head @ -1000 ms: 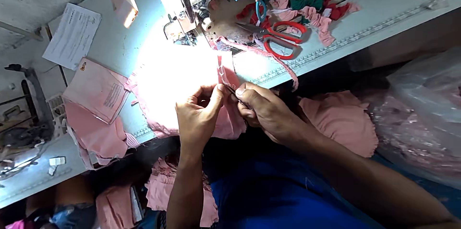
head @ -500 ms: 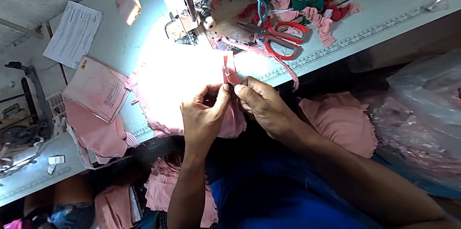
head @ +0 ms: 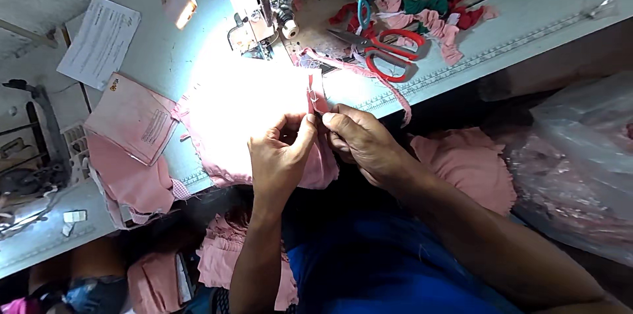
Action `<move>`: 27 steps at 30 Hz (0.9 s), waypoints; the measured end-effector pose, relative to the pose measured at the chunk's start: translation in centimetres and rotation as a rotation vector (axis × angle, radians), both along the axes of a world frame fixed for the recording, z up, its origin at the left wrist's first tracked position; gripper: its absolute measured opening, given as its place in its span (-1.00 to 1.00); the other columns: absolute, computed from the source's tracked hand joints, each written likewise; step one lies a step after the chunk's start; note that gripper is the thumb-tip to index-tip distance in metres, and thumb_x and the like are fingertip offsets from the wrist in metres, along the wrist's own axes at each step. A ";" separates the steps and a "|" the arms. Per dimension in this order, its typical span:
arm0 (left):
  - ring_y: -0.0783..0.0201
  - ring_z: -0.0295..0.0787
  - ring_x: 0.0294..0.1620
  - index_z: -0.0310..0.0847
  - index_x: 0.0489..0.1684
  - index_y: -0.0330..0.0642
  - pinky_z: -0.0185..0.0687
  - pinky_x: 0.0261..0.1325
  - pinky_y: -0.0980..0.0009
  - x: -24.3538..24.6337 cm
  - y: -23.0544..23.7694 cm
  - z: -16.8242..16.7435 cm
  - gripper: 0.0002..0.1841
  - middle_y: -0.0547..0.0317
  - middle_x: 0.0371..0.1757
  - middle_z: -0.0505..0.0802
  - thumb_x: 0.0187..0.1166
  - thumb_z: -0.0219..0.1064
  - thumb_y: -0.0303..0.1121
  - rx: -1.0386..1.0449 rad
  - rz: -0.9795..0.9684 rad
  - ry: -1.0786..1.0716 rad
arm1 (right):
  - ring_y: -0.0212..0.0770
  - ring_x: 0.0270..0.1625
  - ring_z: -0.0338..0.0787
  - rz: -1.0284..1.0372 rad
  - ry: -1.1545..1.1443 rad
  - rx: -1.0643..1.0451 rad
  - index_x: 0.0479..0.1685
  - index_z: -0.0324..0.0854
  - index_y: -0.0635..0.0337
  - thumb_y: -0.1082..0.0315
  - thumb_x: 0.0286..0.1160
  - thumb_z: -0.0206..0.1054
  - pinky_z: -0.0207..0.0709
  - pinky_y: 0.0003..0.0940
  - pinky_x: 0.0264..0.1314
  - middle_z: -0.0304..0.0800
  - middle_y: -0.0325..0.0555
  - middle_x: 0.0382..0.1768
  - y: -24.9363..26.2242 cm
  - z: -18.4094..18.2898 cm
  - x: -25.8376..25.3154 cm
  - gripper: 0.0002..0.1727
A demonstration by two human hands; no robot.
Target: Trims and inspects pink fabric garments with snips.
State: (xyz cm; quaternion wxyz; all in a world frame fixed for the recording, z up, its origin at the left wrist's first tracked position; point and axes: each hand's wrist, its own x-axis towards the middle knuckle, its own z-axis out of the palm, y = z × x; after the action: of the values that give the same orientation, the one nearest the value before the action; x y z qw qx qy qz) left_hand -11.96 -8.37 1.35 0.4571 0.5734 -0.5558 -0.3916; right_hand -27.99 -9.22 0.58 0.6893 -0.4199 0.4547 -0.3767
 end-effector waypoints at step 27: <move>0.42 0.76 -0.54 0.78 -0.27 -0.20 0.73 -0.48 0.50 0.0 0.0 -0.3 -0.88 0.25 -0.48 0.84 0.64 0.37 -0.41 0.010 -0.007 0.045 | -0.49 -0.76 0.19 0.015 0.040 -0.021 -0.33 0.52 0.08 0.20 0.83 0.08 0.09 -0.65 -0.71 0.27 -0.32 -0.73 0.0 -0.1 -0.2 -0.70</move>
State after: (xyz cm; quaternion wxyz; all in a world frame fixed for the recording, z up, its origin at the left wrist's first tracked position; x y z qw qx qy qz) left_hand -11.95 -8.33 1.08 0.4653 0.5648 -0.5455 -0.4085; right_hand -28.20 -9.23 0.47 0.6783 -0.4381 0.4612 -0.3679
